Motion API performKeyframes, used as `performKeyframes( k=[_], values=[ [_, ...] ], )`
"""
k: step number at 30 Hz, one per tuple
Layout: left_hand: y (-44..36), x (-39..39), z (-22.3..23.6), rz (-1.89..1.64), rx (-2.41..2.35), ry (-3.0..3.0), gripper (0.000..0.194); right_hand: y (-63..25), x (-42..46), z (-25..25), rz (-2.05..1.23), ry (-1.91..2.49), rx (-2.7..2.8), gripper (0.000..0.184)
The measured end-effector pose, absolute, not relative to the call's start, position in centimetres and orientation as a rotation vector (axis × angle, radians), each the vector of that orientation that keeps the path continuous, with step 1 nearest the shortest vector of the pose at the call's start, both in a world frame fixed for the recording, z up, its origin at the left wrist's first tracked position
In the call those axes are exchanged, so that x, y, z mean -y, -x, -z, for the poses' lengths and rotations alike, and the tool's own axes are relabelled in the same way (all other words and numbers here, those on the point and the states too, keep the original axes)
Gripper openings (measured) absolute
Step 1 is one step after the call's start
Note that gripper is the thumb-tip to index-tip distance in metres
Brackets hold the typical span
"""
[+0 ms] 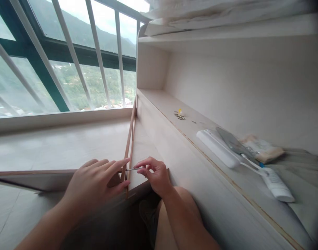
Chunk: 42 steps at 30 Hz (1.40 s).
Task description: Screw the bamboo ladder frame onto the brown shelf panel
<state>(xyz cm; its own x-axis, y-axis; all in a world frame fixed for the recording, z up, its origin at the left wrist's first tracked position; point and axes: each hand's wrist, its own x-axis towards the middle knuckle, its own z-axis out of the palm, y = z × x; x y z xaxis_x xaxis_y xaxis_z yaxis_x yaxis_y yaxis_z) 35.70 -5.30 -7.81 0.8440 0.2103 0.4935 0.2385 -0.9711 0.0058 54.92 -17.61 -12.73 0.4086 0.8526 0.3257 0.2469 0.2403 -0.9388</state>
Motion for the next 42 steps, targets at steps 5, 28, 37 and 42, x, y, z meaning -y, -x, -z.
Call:
performKeyframes(
  k=[5, 28, 37, 42],
  values=[
    [-35.9, 5.2, 7.1, 0.797, 0.365, 3.018, 0.045, -54.9, 17.3, 12.9, -0.582, 1.271, 1.107, 0.023],
    [-25.4, 8.7, 6.3, 1.21, 0.921, 2.671, 0.035, -54.9, 17.6, 14.3, -0.604, 1.281, 1.119, 0.034],
    [-12.4, 14.7, 12.6, 0.961, 1.868, 2.608, 0.041, -54.9, 17.7, 14.6, -0.613, 1.285, 1.128, 0.043],
    [-10.6, 17.5, 13.6, 0.979, 2.203, 2.474, 0.046, -54.8, 17.6, 14.7, -0.596, 1.275, 1.153, 0.043]
  ],
)
